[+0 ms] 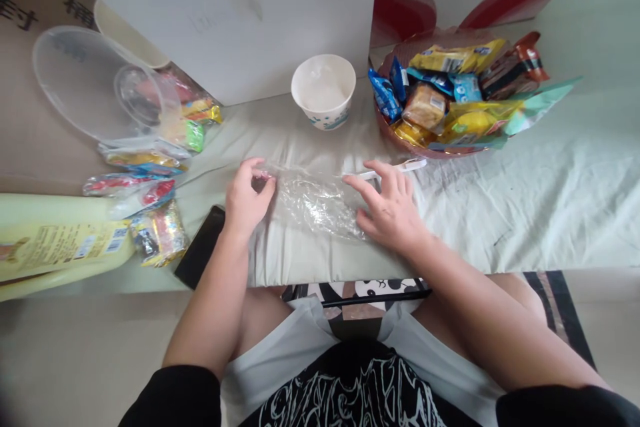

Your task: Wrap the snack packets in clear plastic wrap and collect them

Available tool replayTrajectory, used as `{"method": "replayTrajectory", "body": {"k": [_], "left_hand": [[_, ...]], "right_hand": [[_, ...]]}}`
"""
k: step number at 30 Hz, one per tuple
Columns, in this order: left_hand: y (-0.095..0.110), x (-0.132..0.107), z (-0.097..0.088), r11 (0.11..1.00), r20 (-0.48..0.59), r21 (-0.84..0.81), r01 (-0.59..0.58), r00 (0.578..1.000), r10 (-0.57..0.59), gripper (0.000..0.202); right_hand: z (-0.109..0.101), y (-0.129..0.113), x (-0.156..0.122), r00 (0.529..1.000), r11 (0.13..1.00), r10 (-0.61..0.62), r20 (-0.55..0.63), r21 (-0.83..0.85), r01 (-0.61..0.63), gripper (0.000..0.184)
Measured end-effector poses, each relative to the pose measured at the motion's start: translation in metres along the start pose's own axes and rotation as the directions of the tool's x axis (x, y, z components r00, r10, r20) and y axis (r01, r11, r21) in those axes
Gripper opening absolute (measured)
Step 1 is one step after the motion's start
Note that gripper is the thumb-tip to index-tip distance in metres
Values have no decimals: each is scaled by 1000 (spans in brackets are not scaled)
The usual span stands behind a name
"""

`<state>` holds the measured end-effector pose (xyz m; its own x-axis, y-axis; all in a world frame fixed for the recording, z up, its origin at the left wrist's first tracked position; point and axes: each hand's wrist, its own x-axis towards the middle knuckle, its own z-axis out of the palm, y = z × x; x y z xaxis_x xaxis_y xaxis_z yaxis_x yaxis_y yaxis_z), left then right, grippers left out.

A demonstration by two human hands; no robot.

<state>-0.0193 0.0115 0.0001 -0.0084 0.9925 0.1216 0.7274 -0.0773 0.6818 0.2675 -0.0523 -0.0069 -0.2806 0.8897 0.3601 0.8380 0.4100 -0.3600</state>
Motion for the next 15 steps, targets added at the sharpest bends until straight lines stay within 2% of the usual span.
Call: {"method": "replayTrajectory", "body": {"k": [2, 3, 4, 6, 8, 11, 13, 15], "left_hand": [[5, 1, -2, 967, 59, -251, 51, 998, -37, 31], [9, 1, -4, 914, 115, -394, 98, 992, -57, 28], [13, 1, -7, 834, 196, -526, 164, 978, -69, 27], [23, 0, -13, 638, 389, -695, 332, 920, -56, 31], [32, -3, -18, 500, 541, -721, 480, 840, -27, 36], [42, -9, -17, 440, 673, -657, 612, 740, -25, 41], [46, -13, -11, 436, 738, -608, 664, 675, 1, 43], [47, -16, -5, 450, 774, -579, 679, 631, 44, 44]], "right_hand": [[-2, -2, -3, 998, 998, -42, 55, 46, 39, 62], [-4, -3, -4, 994, 993, -74, 75, 98, 66, 62], [-7, -3, -4, 991, 983, -105, 85, 163, 90, 62], [-14, -3, -4, 989, 951, -131, 74, 290, 105, 58], [-23, -1, -3, 996, 924, -86, 33, 376, 67, 51], [-33, -2, -1, 1000, 866, 11, -10, 499, -4, 43], [-34, -7, 0, 999, 773, 8, 47, 633, -36, 47], [-32, -15, -1, 980, 663, -39, 195, 739, -121, 61]]}}
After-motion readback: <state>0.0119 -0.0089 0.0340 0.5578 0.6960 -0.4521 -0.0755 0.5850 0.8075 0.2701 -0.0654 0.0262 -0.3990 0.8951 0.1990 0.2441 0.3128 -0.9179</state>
